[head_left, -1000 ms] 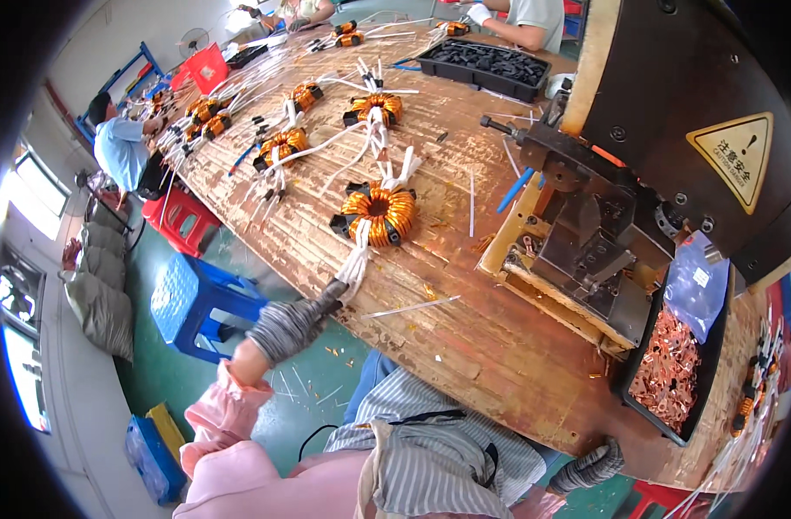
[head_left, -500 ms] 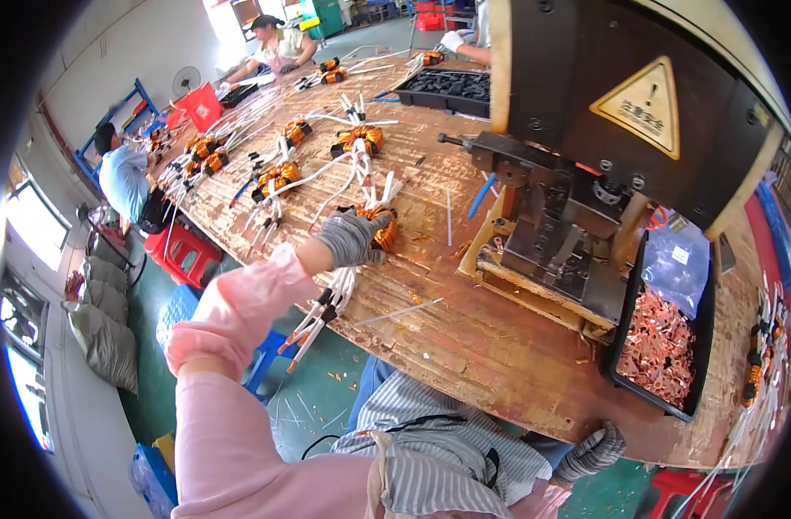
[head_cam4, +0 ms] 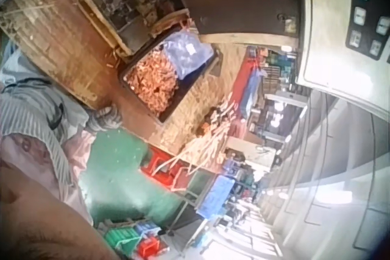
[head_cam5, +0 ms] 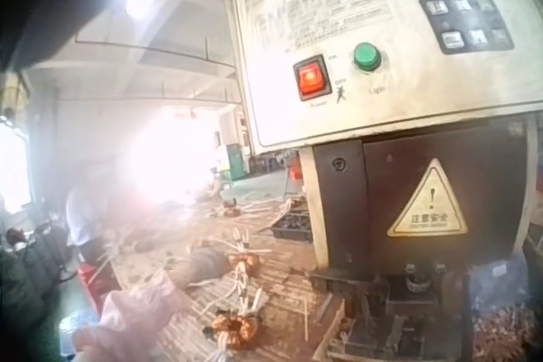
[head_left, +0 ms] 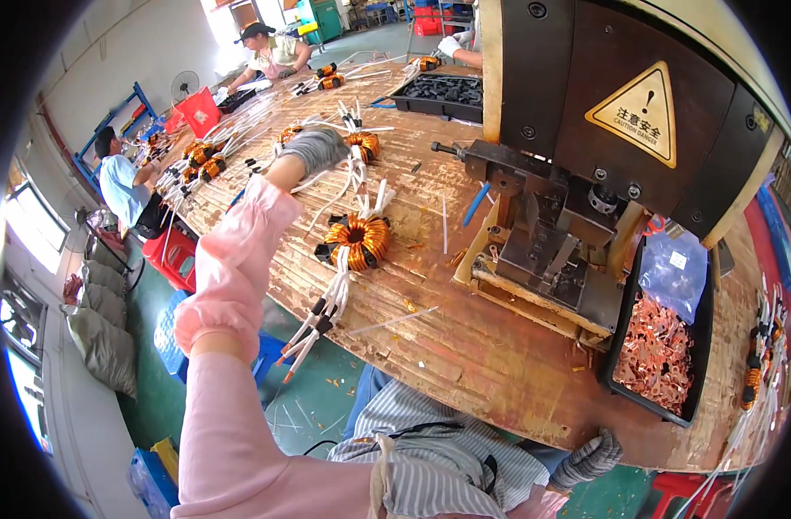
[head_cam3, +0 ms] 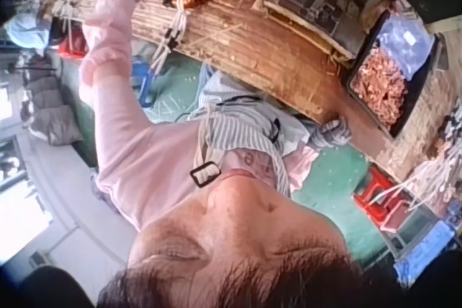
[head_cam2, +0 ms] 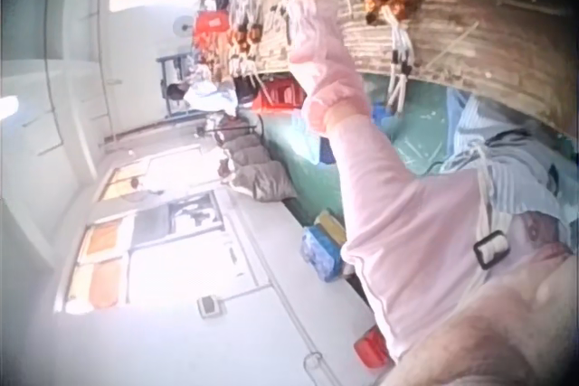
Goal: The person assembles electrical components by inserting copper terminals into the ends of white insulated wires attached to a copper coil. They use a manual press machine to crimp the terminals onto the wires and then place the finished units on a wooden workbench.
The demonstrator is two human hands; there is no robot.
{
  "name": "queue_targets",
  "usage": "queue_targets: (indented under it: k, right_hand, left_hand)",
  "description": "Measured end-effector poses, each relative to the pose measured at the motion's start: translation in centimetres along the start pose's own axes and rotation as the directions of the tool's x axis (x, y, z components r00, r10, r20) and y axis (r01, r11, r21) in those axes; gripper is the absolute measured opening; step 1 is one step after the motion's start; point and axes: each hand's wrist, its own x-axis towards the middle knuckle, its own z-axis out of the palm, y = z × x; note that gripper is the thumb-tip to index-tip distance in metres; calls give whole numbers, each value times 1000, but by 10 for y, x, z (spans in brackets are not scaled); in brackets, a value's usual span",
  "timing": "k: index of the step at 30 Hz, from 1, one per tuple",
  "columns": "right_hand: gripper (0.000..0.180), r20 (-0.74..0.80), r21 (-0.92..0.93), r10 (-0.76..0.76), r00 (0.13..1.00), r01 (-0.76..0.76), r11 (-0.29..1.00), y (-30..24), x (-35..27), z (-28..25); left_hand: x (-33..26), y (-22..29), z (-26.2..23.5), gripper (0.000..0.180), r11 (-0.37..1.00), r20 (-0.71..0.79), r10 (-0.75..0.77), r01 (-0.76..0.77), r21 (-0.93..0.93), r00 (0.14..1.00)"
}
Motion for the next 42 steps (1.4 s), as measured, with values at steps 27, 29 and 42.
queue_targets:
  k: [27,29,42]
  right_hand:
    - [23,75,20,103,992,-105,994,11,-9,-2]
    - [23,28,-29,50,998,-50,998,-7,-2,0]
    - [23,83,38,66,994,-69,997,-4,4,-2]
  left_hand:
    - [17,36,28,19,-100,-116,4,-115,-988,993]
    - [-10,48,39,25,36,122,266,116,-993,956]
    - [-107,32,49,39,988,-255,149,-134,74,955]
